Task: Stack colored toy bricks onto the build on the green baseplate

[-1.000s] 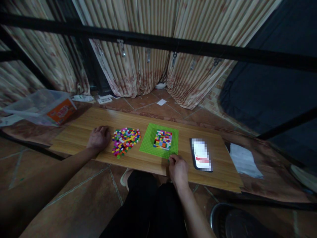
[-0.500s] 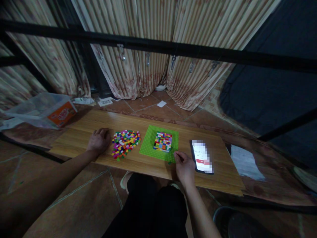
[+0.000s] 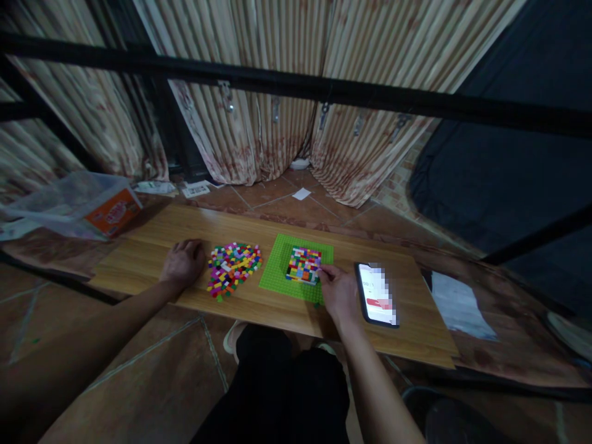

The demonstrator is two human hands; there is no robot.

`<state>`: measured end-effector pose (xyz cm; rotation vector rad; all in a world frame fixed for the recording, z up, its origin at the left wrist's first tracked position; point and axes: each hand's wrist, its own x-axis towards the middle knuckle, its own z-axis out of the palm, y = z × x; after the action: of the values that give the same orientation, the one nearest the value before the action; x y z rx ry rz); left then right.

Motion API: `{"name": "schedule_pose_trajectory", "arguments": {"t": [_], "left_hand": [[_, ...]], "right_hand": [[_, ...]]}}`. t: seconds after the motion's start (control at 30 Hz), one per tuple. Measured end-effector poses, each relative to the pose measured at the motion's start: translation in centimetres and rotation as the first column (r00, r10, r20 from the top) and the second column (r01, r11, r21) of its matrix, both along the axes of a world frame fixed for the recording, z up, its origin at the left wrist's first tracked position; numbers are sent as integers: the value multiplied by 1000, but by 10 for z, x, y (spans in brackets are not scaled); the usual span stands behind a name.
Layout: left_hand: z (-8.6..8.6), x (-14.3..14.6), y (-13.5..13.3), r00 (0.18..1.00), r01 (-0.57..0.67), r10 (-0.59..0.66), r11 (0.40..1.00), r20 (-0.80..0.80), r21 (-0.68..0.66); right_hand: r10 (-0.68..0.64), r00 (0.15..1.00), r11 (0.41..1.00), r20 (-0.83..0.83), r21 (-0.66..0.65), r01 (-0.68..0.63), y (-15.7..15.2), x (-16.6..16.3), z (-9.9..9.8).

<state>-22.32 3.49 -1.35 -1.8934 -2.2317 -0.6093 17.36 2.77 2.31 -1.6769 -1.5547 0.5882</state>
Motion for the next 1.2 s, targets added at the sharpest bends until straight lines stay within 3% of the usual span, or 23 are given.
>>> {"name": "schedule_pose_trajectory", "arguments": {"t": [0.33, 0.6, 1.2], "left_hand": [[1, 2, -2, 1000, -2, 2, 1000, 6, -3], [0, 2, -2, 1000, 7, -7, 1000, 27, 10], [-2, 2, -1, 1000, -4, 3, 1000, 13, 18]], "right_hand": [[22, 1000, 999, -17, -22, -23, 5, 3, 1], [-9, 956, 995, -294, -100, -21, 8, 9, -14], [-191, 797, 972, -573, -225, 71, 15, -1, 3]]}}
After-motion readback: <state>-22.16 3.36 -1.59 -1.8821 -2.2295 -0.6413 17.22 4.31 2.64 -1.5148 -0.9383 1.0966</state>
